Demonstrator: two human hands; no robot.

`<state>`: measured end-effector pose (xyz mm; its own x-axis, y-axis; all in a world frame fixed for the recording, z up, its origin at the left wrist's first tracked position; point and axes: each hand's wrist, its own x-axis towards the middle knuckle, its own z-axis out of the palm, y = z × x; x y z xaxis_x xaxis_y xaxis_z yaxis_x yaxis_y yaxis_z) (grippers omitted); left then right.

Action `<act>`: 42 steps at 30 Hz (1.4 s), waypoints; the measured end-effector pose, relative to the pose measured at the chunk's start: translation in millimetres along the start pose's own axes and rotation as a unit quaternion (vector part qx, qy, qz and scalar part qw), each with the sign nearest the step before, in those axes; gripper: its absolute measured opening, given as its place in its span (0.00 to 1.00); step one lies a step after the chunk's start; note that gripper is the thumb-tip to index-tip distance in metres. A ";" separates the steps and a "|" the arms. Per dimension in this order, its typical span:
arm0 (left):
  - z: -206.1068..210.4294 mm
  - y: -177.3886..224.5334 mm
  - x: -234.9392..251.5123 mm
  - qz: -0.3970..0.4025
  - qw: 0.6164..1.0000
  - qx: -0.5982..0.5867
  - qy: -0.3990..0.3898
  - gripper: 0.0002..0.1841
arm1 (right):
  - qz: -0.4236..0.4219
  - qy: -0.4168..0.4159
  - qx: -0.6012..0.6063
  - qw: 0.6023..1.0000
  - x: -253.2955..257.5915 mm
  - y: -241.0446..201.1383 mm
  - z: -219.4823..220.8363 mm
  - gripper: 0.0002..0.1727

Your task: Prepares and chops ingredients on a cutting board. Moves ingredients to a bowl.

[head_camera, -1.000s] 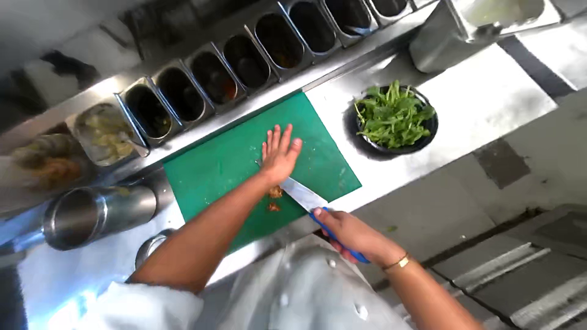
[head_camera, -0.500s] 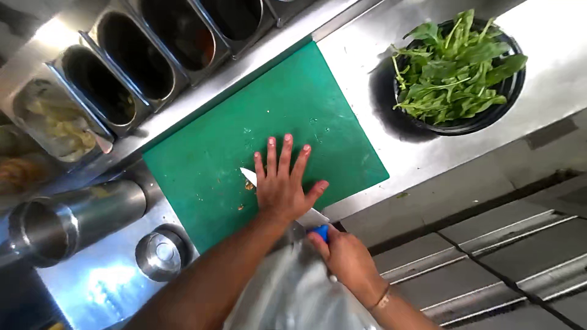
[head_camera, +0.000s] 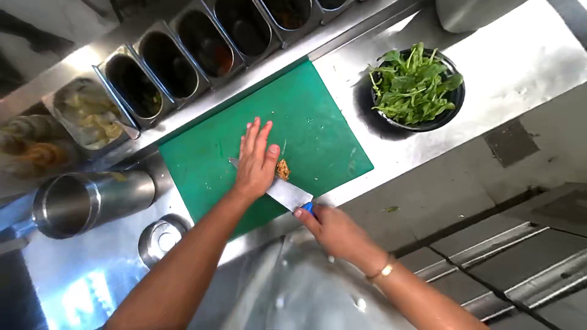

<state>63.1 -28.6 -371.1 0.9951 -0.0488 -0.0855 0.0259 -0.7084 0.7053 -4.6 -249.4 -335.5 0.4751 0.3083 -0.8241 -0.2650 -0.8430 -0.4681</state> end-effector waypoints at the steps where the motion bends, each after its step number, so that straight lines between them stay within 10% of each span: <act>1: 7.2 -9.3 -6.0 0.003 0.999 0.049 0.009 0.39 | 0.000 0.019 -0.028 0.999 5.7 1.1 14.0 0.42; 10: 49.5 -17.2 -3.5 0.106 0.971 0.211 0.022 0.48 | 0.042 -0.076 0.209 0.974 26.1 27.4 52.7 0.38; 18: 15.3 30.1 18.5 0.059 0.998 0.001 0.002 0.40 | 0.082 -0.041 0.210 0.973 -15.4 17.1 -13.5 0.39; 32: 62.8 21.6 39.5 0.083 0.952 0.279 -0.096 0.47 | 0.076 -0.103 0.376 0.918 22.9 29.6 34.8 0.39; 37: -2.9 52.1 64.0 -0.045 0.988 -0.138 -0.053 0.39 | 0.075 -0.216 0.430 0.873 -11.1 43.6 -25.4 0.39; 42: -46.4 27.5 14.0 -0.115 0.978 -0.150 0.084 0.26 | 0.050 -0.105 0.447 0.887 -11.6 73.1 -17.5 0.26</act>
<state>82.2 -16.1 -320.2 0.9605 0.2219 -0.1680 0.2534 -0.4476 0.8576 -14.8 -322.4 -354.6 0.2700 0.4065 -0.8729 -0.9012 -0.2125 -0.3777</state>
